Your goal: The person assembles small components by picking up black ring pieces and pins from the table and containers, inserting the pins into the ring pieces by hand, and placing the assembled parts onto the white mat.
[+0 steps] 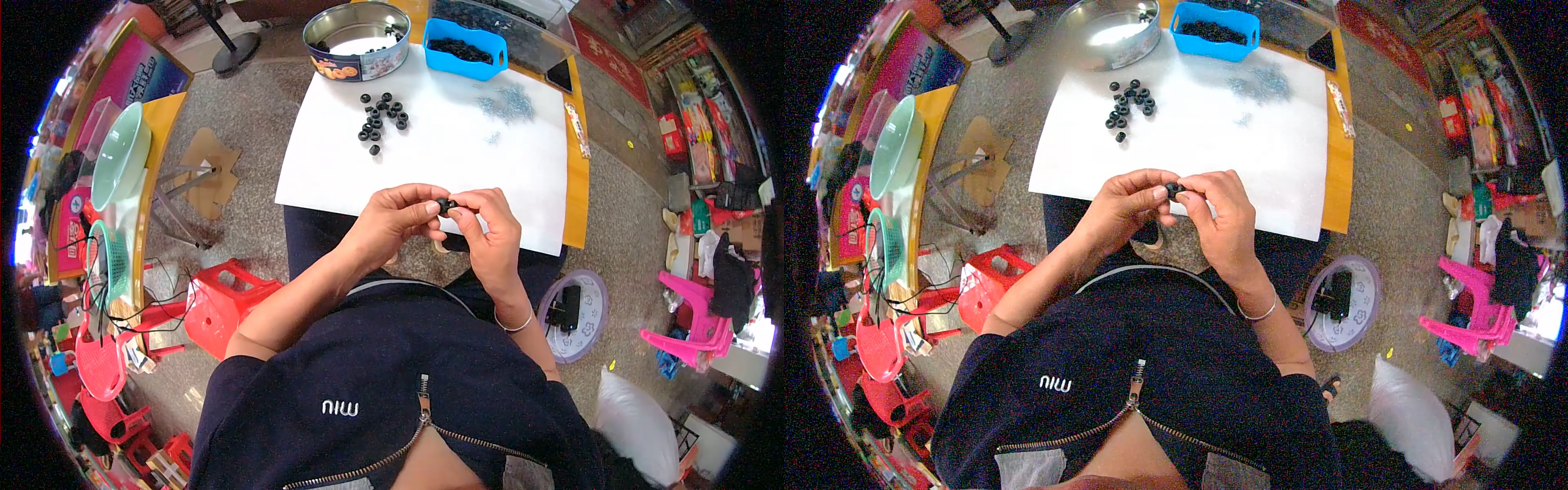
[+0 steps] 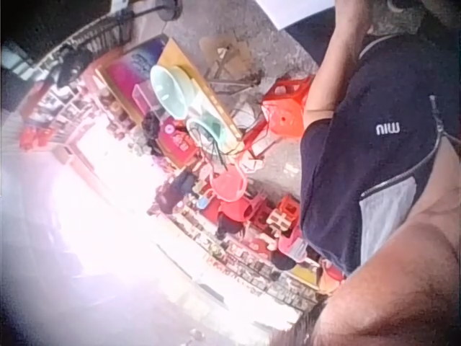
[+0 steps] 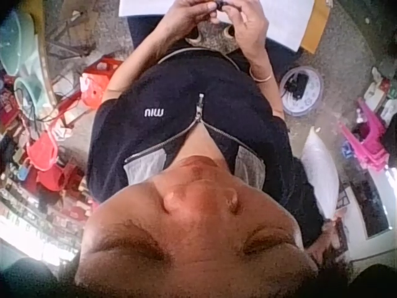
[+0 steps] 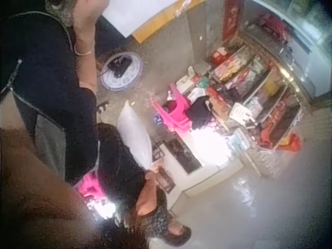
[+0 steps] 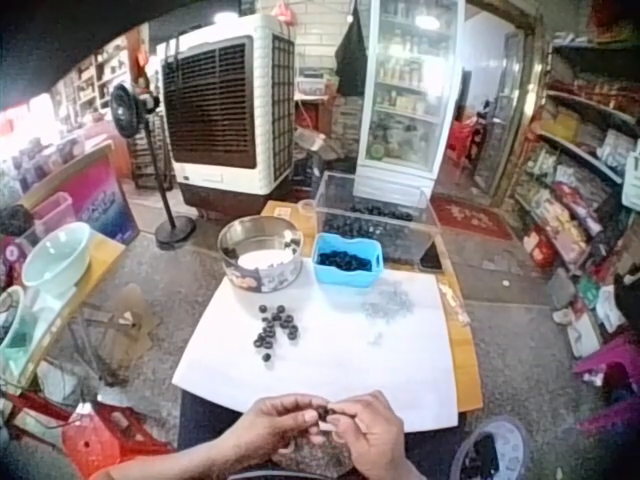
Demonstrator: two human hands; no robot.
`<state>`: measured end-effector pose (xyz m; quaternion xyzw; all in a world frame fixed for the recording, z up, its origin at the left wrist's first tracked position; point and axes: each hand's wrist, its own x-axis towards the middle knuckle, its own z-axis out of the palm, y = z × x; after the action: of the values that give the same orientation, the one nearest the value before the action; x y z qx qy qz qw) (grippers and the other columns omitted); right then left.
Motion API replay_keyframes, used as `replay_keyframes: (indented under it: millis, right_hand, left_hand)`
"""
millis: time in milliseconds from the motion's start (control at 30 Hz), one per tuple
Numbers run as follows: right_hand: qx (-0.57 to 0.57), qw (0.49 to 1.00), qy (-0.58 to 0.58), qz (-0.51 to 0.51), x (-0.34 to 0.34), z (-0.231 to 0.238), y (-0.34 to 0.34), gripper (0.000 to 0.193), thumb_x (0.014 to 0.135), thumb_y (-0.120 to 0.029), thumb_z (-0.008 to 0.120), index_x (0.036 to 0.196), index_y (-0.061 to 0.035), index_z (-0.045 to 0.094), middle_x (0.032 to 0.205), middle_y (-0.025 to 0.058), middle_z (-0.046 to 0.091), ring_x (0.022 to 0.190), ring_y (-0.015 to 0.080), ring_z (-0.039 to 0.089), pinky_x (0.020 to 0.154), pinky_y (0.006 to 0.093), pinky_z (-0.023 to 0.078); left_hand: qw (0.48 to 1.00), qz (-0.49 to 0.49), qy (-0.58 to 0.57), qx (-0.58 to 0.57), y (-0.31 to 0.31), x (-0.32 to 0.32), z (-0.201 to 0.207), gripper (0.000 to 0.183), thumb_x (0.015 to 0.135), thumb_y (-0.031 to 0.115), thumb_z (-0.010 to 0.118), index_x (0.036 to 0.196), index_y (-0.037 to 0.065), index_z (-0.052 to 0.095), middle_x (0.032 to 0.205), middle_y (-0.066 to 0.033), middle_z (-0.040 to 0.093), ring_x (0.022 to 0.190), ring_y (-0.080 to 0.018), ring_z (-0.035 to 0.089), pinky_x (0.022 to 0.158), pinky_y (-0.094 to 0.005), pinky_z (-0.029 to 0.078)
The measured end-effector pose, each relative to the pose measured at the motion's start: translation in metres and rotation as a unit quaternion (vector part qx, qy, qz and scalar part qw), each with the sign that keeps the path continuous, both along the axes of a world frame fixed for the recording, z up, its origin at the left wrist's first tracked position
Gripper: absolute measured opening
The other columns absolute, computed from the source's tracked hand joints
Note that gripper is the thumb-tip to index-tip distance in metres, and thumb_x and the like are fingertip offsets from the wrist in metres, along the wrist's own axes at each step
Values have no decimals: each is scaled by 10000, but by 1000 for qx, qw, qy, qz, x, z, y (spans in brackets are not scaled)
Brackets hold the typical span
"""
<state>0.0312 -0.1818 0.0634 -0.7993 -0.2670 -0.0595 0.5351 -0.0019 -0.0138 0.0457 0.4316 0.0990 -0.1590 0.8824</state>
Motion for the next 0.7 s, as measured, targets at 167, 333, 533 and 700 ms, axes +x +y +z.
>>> replay_keyframes:
  millis: [167,333,533,700]
  right_hand:
    - [21,1000,20,7,1,-2,0,95,806,-46,625,900,-38,637,843,67,625,783,214,553,700,318,460]
    - [-88,986,-143,-11,2,-5,4,117,799,-9,619,916,-4,624,843,87,608,774,229,553,671,313,458]
    - [-117,974,-192,0,-4,-14,5,168,743,-5,626,908,-1,596,805,95,557,741,270,504,671,379,409]
    - [-124,983,-135,31,-8,-15,3,168,747,-31,640,911,-23,604,827,97,557,749,271,499,669,378,410]
  left_hand:
    - [1000,-2,-9,4,1,1,-1,225,913,89,554,1108,-20,586,921,-84,648,688,-145,630,666,-269,553]
    - [1000,-10,-11,10,0,0,2,244,921,125,551,1112,-25,581,883,-71,641,697,-128,617,672,-267,549]
    - [982,-99,-60,149,1,4,0,325,941,269,530,1050,-25,615,790,-18,598,650,-87,523,609,-219,455]
    - [963,-220,-73,138,16,9,-5,365,973,334,448,990,-2,587,805,-32,566,622,-94,493,584,-232,431]
